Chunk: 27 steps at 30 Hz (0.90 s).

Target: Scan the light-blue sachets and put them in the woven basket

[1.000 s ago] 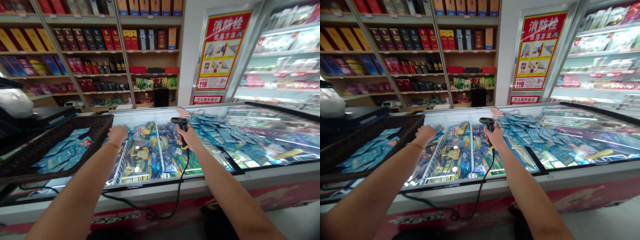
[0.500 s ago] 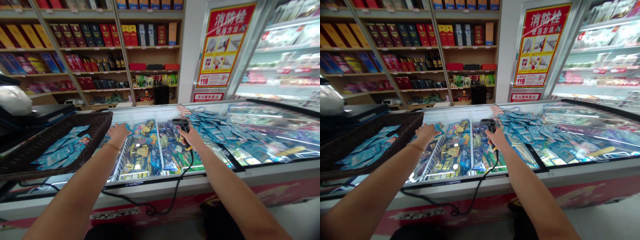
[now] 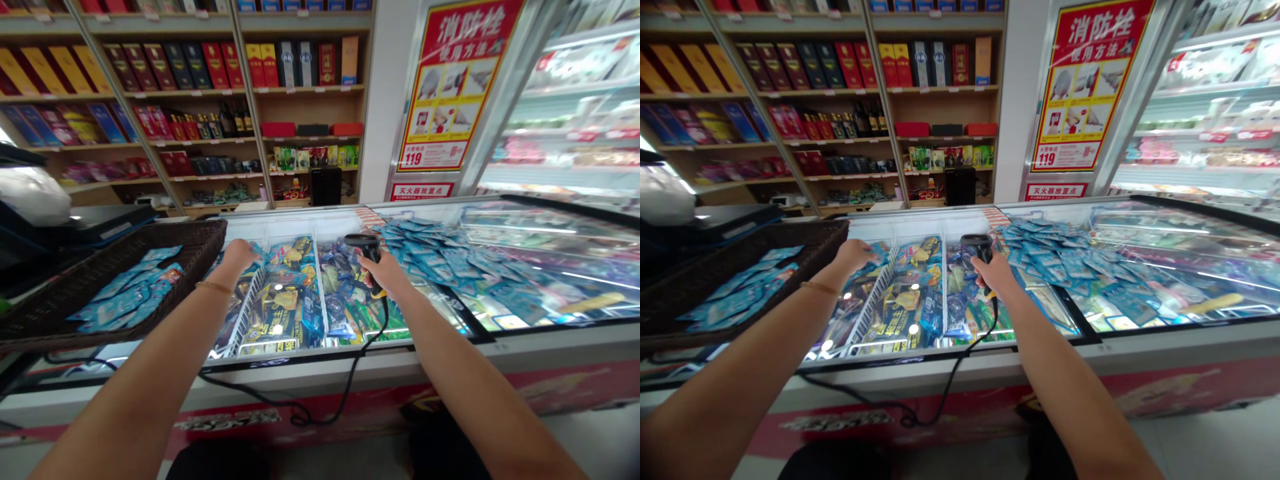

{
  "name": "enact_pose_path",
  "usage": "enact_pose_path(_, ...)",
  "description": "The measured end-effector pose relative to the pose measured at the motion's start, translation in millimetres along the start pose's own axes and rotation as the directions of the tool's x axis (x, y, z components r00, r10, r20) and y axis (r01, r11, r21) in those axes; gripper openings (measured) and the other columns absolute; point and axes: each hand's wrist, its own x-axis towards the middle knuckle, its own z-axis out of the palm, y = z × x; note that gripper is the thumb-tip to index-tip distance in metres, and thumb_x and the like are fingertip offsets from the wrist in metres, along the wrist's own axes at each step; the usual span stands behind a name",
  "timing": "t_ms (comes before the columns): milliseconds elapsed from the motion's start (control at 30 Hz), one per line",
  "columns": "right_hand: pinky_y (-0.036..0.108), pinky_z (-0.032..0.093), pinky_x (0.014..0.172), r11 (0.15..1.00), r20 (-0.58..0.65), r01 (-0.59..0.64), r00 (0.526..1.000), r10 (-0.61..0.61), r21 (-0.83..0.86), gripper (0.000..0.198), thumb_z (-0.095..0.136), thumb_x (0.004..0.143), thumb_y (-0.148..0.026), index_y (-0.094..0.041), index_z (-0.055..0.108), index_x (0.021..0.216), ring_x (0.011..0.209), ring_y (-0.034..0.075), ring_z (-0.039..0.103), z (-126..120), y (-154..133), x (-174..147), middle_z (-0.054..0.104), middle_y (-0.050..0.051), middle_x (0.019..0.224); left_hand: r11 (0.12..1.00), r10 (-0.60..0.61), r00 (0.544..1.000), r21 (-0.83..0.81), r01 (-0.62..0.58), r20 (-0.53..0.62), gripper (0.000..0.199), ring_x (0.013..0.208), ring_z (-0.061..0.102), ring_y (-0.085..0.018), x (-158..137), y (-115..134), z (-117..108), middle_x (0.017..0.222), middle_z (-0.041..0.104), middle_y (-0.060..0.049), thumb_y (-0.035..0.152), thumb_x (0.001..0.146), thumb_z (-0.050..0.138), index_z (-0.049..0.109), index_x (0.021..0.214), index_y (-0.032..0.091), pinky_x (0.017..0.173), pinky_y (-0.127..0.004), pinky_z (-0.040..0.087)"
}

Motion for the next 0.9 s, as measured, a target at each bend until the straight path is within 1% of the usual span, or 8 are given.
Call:
enact_pose_path(67,0.023,0.042,0.034,1.0,0.0,0.007,1.0,-0.007,-0.006,0.022,0.073,0.083,-0.024,-0.02,0.052,0.079,0.036,0.011,0.054,0.2,-0.1,-0.1,0.059,-0.003,0.058,0.97,-0.043,0.998,-0.243,0.03,-0.046,0.013,0.092,0.071,-0.032,-1.6,6.0,0.8,0.066,0.065,-0.007,0.015,0.067,0.078,0.068,0.074,0.018,0.082,-0.038,0.053)
enact_pose_path(133,0.023,0.042,0.035,1.0,-0.004,0.008,1.0,-0.008,-0.007,0.022,0.074,0.082,-0.024,-0.02,0.052,0.08,0.036,0.011,0.054,0.1,-0.8,-0.6,0.06,-0.003,0.058,0.817,-0.156,0.987,-0.566,0.112,-0.03,0.019,0.08,0.071,-0.027,-5.9,19.4,7.0,0.064,0.063,-0.004,0.008,0.066,0.079,0.068,0.081,0.016,0.077,-0.035,0.056)
enact_pose_path(200,0.023,0.042,0.035,1.0,-0.002,0.011,1.0,-0.011,-0.01,0.024,0.075,0.081,-0.025,-0.02,0.052,0.08,0.036,0.011,0.054,-0.4,-1.7,-1.3,0.06,-0.003,0.058,0.51,-0.288,0.953,-0.828,0.233,0.091,0.03,0.071,0.069,-0.02,-11.1,38.9,16.6,0.066,0.062,-0.001,0.001,0.066,0.078,0.066,0.09,0.015,0.073,-0.032,0.058)
enact_pose_path(267,0.023,0.042,0.036,1.0,0.002,0.021,1.0,-0.021,-0.02,0.023,0.075,0.081,-0.027,-0.02,0.053,0.081,0.036,0.011,0.054,-1.1,-1.8,-1.6,0.06,-0.003,0.058,0.195,-0.329,0.906,-0.92,0.341,0.266,0.03,0.069,0.067,-0.015,-16.2,60.7,27.4,0.069,0.061,0.0,-0.003,0.07,0.076,0.063,0.09,0.016,0.071,-0.028,0.059)
enact_pose_path(333,0.024,0.042,0.036,0.999,0.016,0.036,0.999,-0.036,-0.03,0.021,0.073,0.082,-0.028,-0.02,0.054,0.083,0.037,0.012,0.055,-1.6,-0.4,-1.3,0.061,-0.003,0.059,0.022,-0.301,0.878,-0.917,0.397,0.373,0.025,0.068,0.065,-0.011,-20.8,81.0,38.3,0.07,0.059,0.0,-0.004,0.075,0.072,0.059,0.082,0.016,0.071,-0.023,0.059)
enact_pose_path(500,0.024,0.043,0.036,0.992,0.041,0.078,0.996,-0.074,-0.095,0.021,0.071,0.082,-0.032,-0.022,0.053,0.084,0.038,0.013,0.057,-0.8,4.8,0.0,0.063,-0.001,0.062,-0.094,-0.285,0.901,-0.946,0.312,0.325,0.023,0.064,0.06,-0.006,-31.2,113.2,66.8,0.073,0.058,0.002,-0.003,0.083,0.062,0.054,0.077,0.018,0.075,-0.024,0.06)
enact_pose_path(667,0.023,0.042,0.038,0.986,0.07,0.073,0.996,-0.063,-0.151,0.023,0.07,0.082,-0.034,-0.022,0.052,0.089,0.037,0.013,0.055,1.7,-0.9,-6.3,0.062,-0.004,0.057,-0.108,-0.267,0.944,-0.979,0.171,0.195,0.014,0.066,0.063,-0.007,-34.9,117.1,91.9,0.074,0.063,0.002,0.007,0.081,0.067,0.059,0.079,0.018,0.077,-0.025,0.059)
enact_pose_path(900,0.022,0.042,0.041,0.957,0.153,0.129,0.984,-0.091,-0.259,0.018,0.067,0.084,-0.033,-0.021,0.053,0.086,0.036,0.012,0.054,4.9,-13.9,-21.5,0.058,-0.005,0.049,-0.228,-0.263,0.938,-0.959,0.168,0.227,0.017,0.06,0.064,-0.008,-34.8,113.1,91.6,0.067,0.065,0.002,0.003,0.083,0.06,0.059,0.076,0.018,0.075,-0.024,0.058)
